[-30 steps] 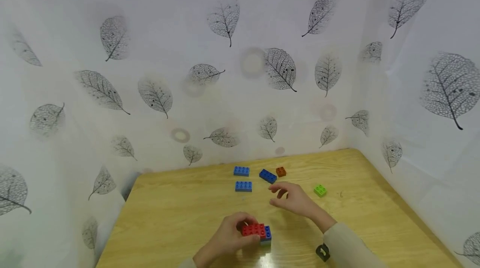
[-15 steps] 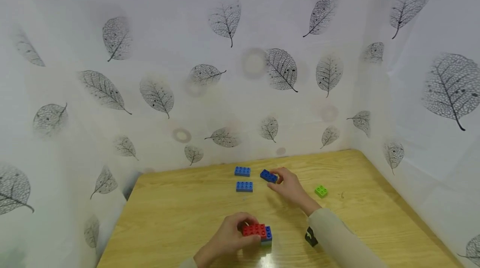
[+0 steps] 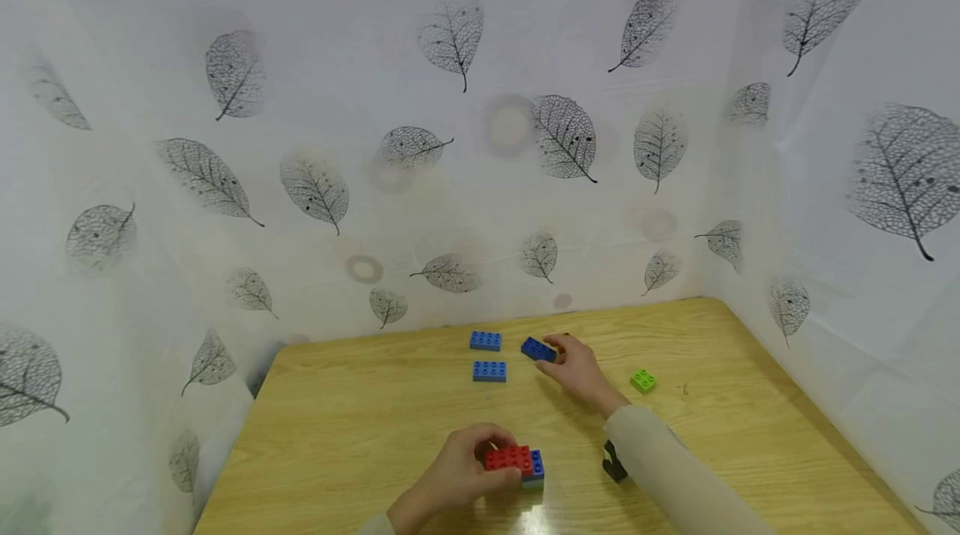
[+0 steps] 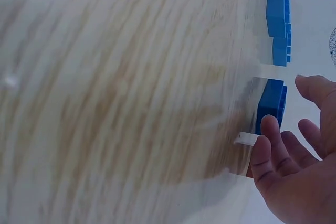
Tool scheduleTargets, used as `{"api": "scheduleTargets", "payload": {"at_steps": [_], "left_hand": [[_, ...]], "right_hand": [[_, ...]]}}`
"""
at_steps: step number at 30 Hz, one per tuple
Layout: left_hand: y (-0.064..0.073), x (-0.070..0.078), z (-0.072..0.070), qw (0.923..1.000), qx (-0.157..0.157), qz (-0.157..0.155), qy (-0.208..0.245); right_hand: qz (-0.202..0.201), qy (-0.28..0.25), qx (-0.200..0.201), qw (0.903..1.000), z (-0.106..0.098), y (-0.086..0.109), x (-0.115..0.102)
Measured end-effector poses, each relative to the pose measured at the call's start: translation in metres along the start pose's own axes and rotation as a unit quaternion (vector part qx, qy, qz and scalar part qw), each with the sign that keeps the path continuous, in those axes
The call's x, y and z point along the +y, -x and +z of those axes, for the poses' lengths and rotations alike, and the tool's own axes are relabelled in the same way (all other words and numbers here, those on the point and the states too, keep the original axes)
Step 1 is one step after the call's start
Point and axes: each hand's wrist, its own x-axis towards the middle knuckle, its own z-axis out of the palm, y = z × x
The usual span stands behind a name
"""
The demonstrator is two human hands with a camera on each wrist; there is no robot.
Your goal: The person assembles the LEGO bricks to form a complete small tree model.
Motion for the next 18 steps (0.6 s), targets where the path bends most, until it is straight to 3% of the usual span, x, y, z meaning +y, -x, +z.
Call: {"api": "scheduleTargets", "payload": {"at_steps": [18], "left_hand": [[-0.001,0.001,0.000,1.0000,-0.005,0.006,-0.003]], "right_hand": [[-0.018,0.051,0.039,0.9978,0.017,-0.010,0.004]]}}
